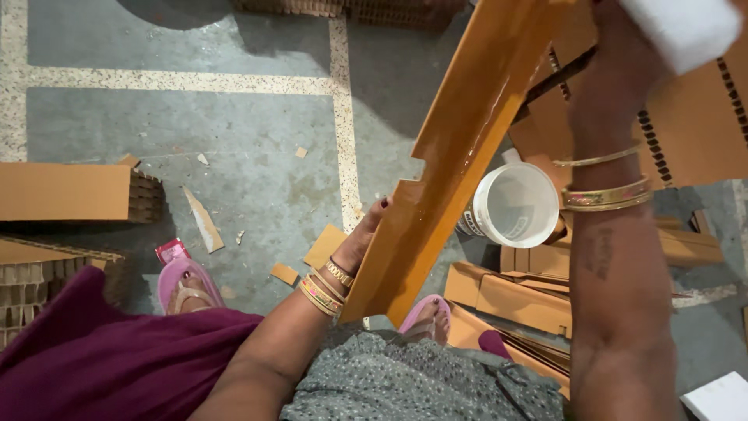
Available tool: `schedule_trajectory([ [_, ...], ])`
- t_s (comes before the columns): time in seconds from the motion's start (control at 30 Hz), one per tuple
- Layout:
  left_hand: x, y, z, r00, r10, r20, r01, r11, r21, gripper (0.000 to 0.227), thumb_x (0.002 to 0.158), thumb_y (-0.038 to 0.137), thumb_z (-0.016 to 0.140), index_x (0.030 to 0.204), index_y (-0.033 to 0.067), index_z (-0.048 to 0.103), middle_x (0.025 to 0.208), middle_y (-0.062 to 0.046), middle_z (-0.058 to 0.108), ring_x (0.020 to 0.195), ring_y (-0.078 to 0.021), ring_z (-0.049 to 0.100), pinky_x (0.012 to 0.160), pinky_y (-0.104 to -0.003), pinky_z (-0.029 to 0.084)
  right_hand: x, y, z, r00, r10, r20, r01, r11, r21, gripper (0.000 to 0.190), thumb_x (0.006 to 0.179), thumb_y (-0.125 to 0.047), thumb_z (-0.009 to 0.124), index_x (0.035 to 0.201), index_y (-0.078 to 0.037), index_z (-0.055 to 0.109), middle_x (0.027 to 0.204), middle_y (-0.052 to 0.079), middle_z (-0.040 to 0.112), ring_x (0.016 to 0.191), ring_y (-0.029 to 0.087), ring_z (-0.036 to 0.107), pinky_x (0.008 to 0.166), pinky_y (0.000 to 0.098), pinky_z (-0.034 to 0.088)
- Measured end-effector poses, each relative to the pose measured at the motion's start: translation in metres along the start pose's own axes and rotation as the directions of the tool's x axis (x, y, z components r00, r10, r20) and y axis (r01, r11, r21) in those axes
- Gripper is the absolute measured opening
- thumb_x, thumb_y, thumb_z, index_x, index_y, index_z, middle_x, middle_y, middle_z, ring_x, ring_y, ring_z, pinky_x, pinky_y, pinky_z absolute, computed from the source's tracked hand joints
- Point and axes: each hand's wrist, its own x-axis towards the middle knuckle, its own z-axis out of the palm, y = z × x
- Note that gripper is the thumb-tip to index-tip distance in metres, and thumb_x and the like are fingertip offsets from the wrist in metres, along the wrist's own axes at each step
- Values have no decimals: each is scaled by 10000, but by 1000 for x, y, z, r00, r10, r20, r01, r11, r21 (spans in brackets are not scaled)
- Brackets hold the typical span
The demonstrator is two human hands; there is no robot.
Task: The person sits on the floor and applies a white liquid substance from a bucket onto long, orange, rectangular cardboard pieces using a white foam applicator. The person repeatedly dips the applicator into the bucket and spreads the liquid along the length of the cardboard pieces.
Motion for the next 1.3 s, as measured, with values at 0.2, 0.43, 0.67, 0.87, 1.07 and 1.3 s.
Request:
schedule_trajectory([
  [0.2, 5, 0, -7, 999, 39, 8, -39, 999, 7, 595, 1041, 465, 636, 1477, 76, 523, 1361, -129, 640, 1178, -220, 661, 976, -368, 578, -26, -14, 12, 990, 54, 129, -73, 986, 147, 224, 969, -18, 691, 1175, -51, 612, 1140, -12, 636, 1039, 119, 616, 908, 270, 556],
  [0.43, 10, 18, -2, 998, 59, 30, -46, 944, -326, 650, 1018, 523, 617, 1494, 95, 509, 1388, -121, 631, 1202, -242, 665, 1012, -410, 577, -88, -18, 20, 888, 144, 436, -318, 878, 357, 172, 1082, -11, 660, 1253, -29, 662, 1267, 86, 695, 1141, 168, 666, 1021, 321, 562],
  [0.67, 21, 24, -17, 987, 160, -21, -156, 918, -365, 667, 1021, 555, 607, 1500, 100, 511, 1417, -104, 622, 1239, -241, 648, 1045, -425, 562, -127, -32, 29, 821, 20, 570, -134, 978, 159, 197, 1039, 2, 652, 1236, 3, 654, 1236, 130, 686, 1189, 236, 678, 1041, 347, 571],
  [0.87, 18, 31, -11, 966, 246, -76, -257, 917, -306, 703, 998, 573, 565, 1481, 65, 501, 1399, -111, 631, 1273, -230, 629, 1112, -399, 526, -153, -39, 30, 775, 3, 632, -91, 990, 106, 223, 987, -55, 703, 1205, -17, 674, 1196, 119, 723, 1114, 217, 677, 971, 336, 541],
  [1.07, 19, 48, -15, 920, 352, -173, -383, 901, -203, 664, 1025, 592, 569, 1451, 85, 523, 1340, -116, 639, 1206, -254, 643, 1056, -436, 538, -195, -37, 23, 664, -110, 740, -60, 978, 200, 339, 895, -204, 776, 1184, -42, 705, 1169, 101, 753, 1091, 210, 683, 961, 326, 453],
  [1.3, 19, 48, -16, 934, 353, -47, -346, 868, -356, 663, 1034, 578, 559, 1465, 76, 523, 1341, -126, 649, 1200, -261, 660, 1035, -432, 565, -207, -35, 16, 502, -148, 852, 44, 988, 146, 294, 878, -251, 773, 1138, -118, 744, 1148, 49, 783, 1091, 163, 725, 967, 328, 437],
])
